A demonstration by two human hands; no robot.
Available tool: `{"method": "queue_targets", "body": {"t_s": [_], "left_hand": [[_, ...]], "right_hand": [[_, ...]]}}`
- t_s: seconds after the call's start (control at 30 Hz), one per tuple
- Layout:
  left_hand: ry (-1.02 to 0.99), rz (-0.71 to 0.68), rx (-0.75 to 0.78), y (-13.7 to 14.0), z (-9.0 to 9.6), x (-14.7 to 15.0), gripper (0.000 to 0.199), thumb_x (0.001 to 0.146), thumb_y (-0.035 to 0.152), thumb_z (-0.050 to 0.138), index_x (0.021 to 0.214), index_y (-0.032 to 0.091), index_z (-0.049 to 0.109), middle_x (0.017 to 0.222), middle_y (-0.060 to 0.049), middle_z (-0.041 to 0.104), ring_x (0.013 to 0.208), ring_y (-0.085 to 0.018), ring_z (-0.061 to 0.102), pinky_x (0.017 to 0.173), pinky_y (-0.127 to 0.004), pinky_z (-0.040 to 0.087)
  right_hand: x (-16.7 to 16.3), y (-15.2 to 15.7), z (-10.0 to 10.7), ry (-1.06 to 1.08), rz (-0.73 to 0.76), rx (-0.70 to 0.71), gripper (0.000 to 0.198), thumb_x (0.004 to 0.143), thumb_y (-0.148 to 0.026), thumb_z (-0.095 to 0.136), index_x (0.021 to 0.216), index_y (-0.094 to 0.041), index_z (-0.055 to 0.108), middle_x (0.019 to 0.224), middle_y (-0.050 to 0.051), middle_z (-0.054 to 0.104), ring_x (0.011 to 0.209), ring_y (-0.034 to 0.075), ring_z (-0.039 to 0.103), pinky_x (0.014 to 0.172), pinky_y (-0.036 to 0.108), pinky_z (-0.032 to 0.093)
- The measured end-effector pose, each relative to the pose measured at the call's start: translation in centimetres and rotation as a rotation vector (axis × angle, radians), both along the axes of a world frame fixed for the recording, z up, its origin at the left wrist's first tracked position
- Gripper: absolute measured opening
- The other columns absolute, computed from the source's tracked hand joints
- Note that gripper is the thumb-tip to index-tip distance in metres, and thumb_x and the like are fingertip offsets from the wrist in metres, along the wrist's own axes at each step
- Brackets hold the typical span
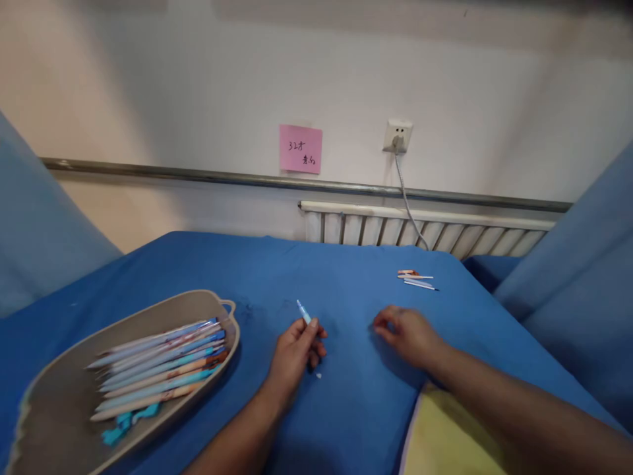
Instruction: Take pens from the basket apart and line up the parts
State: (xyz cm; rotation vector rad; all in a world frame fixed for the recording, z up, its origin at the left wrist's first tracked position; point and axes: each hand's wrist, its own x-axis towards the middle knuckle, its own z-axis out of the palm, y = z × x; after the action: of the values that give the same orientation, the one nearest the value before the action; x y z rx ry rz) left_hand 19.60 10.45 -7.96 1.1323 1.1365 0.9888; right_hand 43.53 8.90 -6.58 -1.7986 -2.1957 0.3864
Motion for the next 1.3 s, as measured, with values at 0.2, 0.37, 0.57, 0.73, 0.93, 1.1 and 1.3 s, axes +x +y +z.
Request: {"method": "queue_targets", "body": {"t_s": [0.2, 0.37, 0.57, 0.73, 0.93, 1.1, 1.3], "left_hand": [[-0.063, 0.096, 0.060, 0.0, -0.4, -0.3, 0.044, 0.073, 0.059, 0.055, 0.074, 0.015, 0.054, 0.051, 0.002, 0.054, 0.037, -0.007, 0.043, 0.038, -0.018, 0.029], [-0.034, 0.068, 0.073, 0.1, -0.4, -0.4, 0.045, 0.072, 0.060, 0.055, 0.072, 0.015, 0.054, 0.055, 0.002, 0.056, 0.039, -0.008, 0.044, 0.038, -0.019, 0.031], [0.021, 0.059, 0.062, 0.3, 0.1, -0.5, 0.044, 0.072, 0.059, 0.054, 0.073, 0.015, 0.056, 0.051, 0.002, 0.054, 0.040, -0.009, 0.045, 0.040, -0.020, 0.032], [0.096, 0.024, 0.065, 0.4, 0.4, -0.2, 0.043, 0.074, 0.059, 0.052, 0.070, 0.016, 0.056, 0.050, 0.003, 0.053, 0.039, -0.009, 0.043, 0.041, -0.021, 0.033], [0.137, 0.003, 0.082, 0.6, 0.5, -0.1, 0.042, 0.075, 0.057, 0.052, 0.071, 0.016, 0.056, 0.049, 0.002, 0.053, 0.042, -0.009, 0.043, 0.043, -0.021, 0.034], [0.146, 0.001, 0.068, 0.7, 0.4, -0.1, 0.042, 0.074, 0.057, 0.054, 0.072, 0.016, 0.057, 0.050, 0.002, 0.053, 0.043, -0.009, 0.043, 0.043, -0.021, 0.034], [0.180, -0.023, 0.083, 0.8, 0.3, -0.2, 0.045, 0.073, 0.060, 0.053, 0.073, 0.015, 0.058, 0.052, 0.001, 0.055, 0.047, -0.012, 0.047, 0.046, -0.023, 0.037]], "right_hand": [[-9.3, -4.2, 0.4, 0.155, 0.125, -0.100, 0.023, 0.077, -0.036, 0.060, 0.096, -0.024, 0.064, 0.093, 0.003, 0.068, 0.084, 0.019, 0.062, 0.073, 0.026, 0.042], [-12.2, -3.9, 0.2, 0.019, 0.169, -0.053, 0.018, 0.082, -0.026, 0.052, 0.095, -0.019, 0.062, 0.095, 0.007, 0.067, 0.084, 0.021, 0.062, 0.072, 0.029, 0.043], [-8.5, -1.7, -1.0, -0.027, 0.109, 0.035, 0.020, 0.087, -0.024, 0.043, 0.096, -0.020, 0.061, 0.093, 0.006, 0.067, 0.083, 0.017, 0.062, 0.070, 0.025, 0.041], [2.3, 3.5, -1.4, -0.130, -0.304, 0.036, 0.020, 0.088, -0.026, 0.045, 0.096, -0.017, 0.062, 0.102, 0.010, 0.065, 0.093, 0.019, 0.060, 0.076, 0.025, 0.039], [11.0, 7.0, -2.6, 0.018, -0.519, 0.051, 0.014, 0.082, -0.021, 0.051, 0.084, -0.016, 0.063, 0.099, 0.011, 0.065, 0.096, 0.024, 0.058, 0.081, 0.031, 0.038], [12.5, 7.5, -3.8, 0.392, -0.656, 0.096, 0.030, 0.089, -0.034, 0.037, 0.095, -0.016, 0.061, 0.096, 0.011, 0.065, 0.094, 0.024, 0.058, 0.078, 0.033, 0.044], [12.8, 6.1, -3.8, 0.933, -0.622, 0.086, 0.042, 0.093, -0.025, 0.017, 0.088, -0.014, 0.057, 0.089, 0.012, 0.065, 0.084, 0.019, 0.064, 0.070, 0.030, 0.053]]}}
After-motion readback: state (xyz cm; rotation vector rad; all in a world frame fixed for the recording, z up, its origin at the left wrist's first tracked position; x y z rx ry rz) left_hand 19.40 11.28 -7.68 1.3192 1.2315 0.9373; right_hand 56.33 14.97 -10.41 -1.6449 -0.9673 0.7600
